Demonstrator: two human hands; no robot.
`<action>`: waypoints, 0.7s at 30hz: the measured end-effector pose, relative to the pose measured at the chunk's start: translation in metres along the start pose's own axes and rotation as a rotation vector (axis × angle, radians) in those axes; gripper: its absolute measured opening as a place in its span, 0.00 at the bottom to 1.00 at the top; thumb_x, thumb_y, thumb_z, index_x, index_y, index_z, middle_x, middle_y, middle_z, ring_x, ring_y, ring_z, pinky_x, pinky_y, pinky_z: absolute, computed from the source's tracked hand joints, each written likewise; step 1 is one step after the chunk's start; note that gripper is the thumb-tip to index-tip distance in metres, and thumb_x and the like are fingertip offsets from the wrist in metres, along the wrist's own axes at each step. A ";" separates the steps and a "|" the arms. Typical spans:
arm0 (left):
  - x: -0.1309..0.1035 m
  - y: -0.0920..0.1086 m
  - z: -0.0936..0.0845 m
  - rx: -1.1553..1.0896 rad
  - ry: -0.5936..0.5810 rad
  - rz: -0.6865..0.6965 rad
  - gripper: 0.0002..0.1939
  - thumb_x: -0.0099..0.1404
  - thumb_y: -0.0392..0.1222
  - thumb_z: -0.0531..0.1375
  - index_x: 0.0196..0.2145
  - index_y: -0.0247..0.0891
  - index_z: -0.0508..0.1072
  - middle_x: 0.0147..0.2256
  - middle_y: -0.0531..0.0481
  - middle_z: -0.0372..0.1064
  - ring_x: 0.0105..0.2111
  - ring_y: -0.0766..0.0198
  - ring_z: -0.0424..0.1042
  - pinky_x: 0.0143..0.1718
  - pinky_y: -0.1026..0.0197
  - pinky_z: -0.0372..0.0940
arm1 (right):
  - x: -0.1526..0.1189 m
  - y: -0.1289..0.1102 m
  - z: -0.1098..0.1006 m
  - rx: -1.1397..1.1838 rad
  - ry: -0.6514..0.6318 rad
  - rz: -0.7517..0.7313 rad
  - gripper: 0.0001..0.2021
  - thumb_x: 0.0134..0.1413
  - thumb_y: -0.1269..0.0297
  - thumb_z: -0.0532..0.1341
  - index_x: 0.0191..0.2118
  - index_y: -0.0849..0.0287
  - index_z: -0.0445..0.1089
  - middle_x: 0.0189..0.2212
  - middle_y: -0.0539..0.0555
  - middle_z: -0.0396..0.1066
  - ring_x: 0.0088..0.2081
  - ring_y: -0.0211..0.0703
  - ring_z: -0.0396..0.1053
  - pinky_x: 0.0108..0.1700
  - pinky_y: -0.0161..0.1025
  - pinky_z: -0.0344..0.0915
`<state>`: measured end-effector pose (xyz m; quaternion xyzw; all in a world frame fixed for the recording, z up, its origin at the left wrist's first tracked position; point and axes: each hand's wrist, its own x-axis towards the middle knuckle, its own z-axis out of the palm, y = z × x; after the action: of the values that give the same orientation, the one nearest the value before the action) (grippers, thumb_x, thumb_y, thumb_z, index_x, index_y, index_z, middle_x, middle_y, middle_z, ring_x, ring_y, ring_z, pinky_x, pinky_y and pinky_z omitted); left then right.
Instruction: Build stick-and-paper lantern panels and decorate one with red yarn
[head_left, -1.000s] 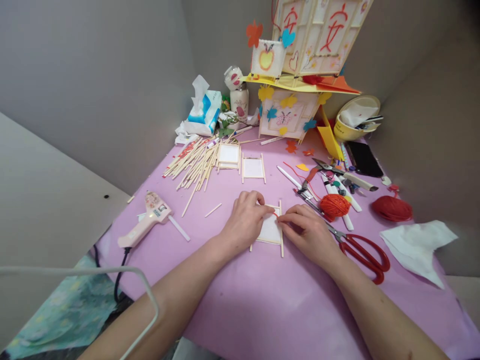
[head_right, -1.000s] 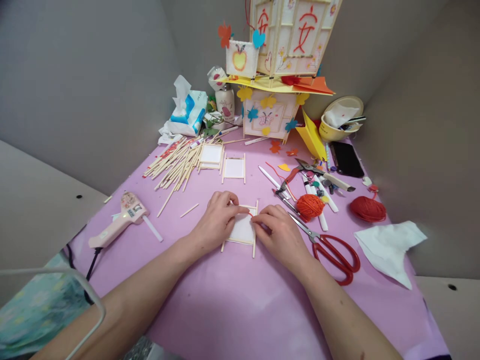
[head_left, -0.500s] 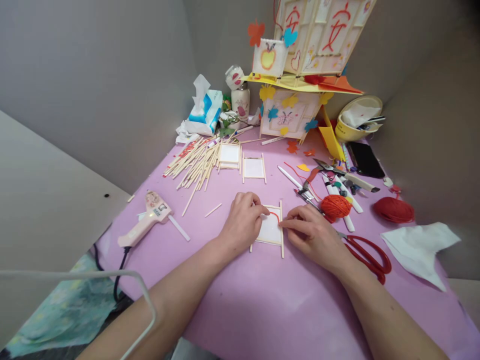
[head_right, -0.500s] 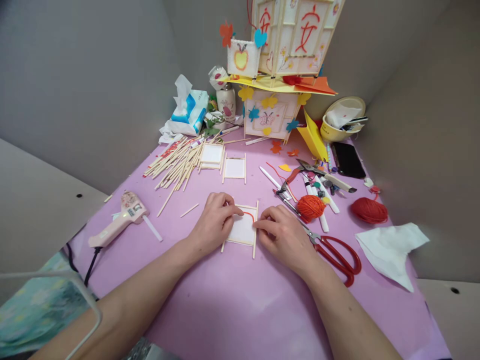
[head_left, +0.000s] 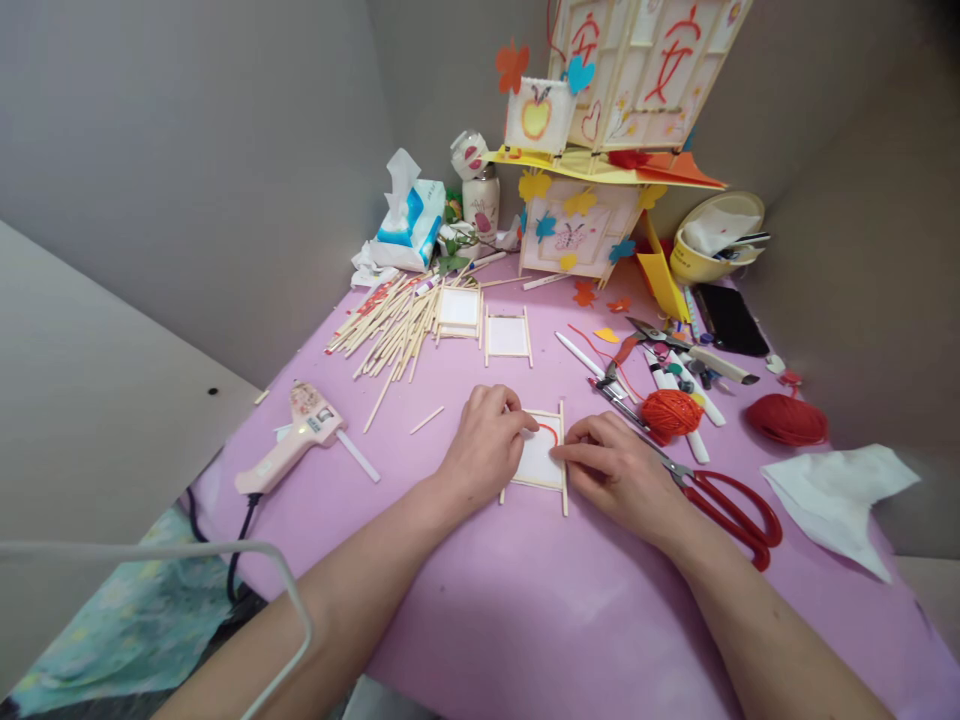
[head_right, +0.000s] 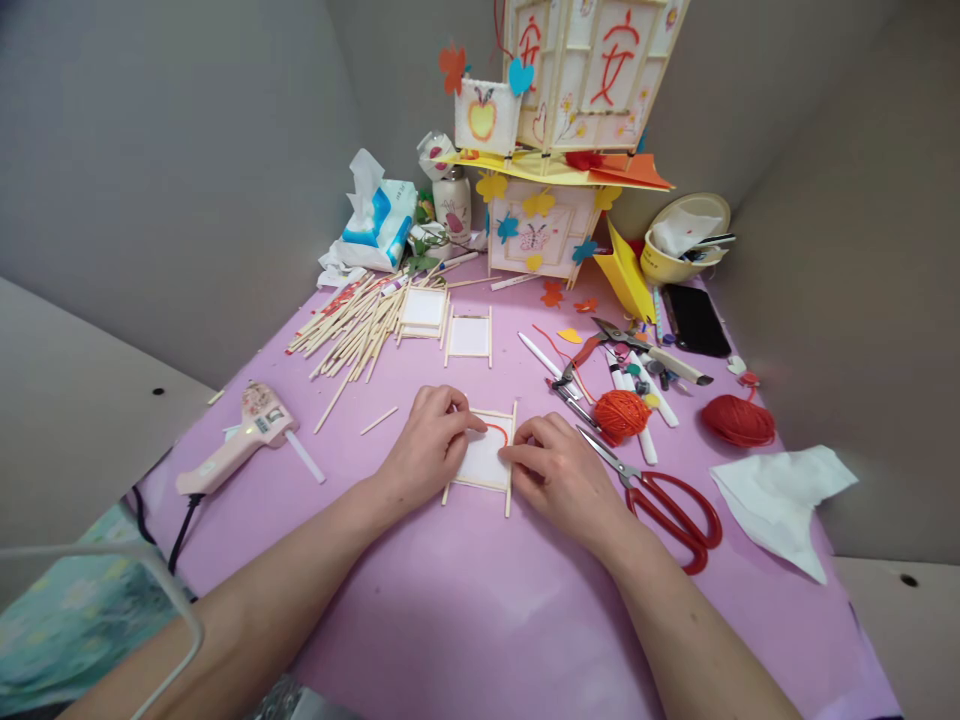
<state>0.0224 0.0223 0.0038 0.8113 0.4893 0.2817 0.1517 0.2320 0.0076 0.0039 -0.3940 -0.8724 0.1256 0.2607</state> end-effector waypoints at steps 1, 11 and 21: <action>0.000 0.000 0.000 -0.002 0.003 0.003 0.17 0.60 0.24 0.54 0.37 0.40 0.77 0.40 0.46 0.64 0.43 0.56 0.59 0.46 0.52 0.62 | 0.000 0.000 0.000 0.015 0.008 -0.004 0.12 0.56 0.74 0.59 0.42 0.54 0.76 0.36 0.56 0.70 0.39 0.45 0.65 0.39 0.43 0.66; 0.000 0.000 -0.001 -0.004 0.009 0.004 0.17 0.61 0.24 0.54 0.37 0.40 0.77 0.39 0.46 0.64 0.43 0.57 0.59 0.46 0.52 0.62 | -0.001 0.002 -0.005 -0.005 0.037 0.010 0.12 0.56 0.75 0.58 0.42 0.55 0.76 0.36 0.55 0.69 0.39 0.45 0.64 0.40 0.44 0.65; 0.000 -0.001 0.000 -0.008 0.009 0.003 0.17 0.60 0.24 0.53 0.37 0.40 0.78 0.40 0.46 0.64 0.43 0.56 0.59 0.47 0.52 0.63 | -0.001 0.001 0.001 -0.025 -0.014 0.006 0.12 0.55 0.75 0.59 0.41 0.54 0.77 0.37 0.56 0.70 0.39 0.46 0.64 0.39 0.43 0.65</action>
<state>0.0217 0.0223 0.0036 0.8101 0.4877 0.2876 0.1525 0.2325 0.0073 0.0027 -0.3989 -0.8745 0.1181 0.2493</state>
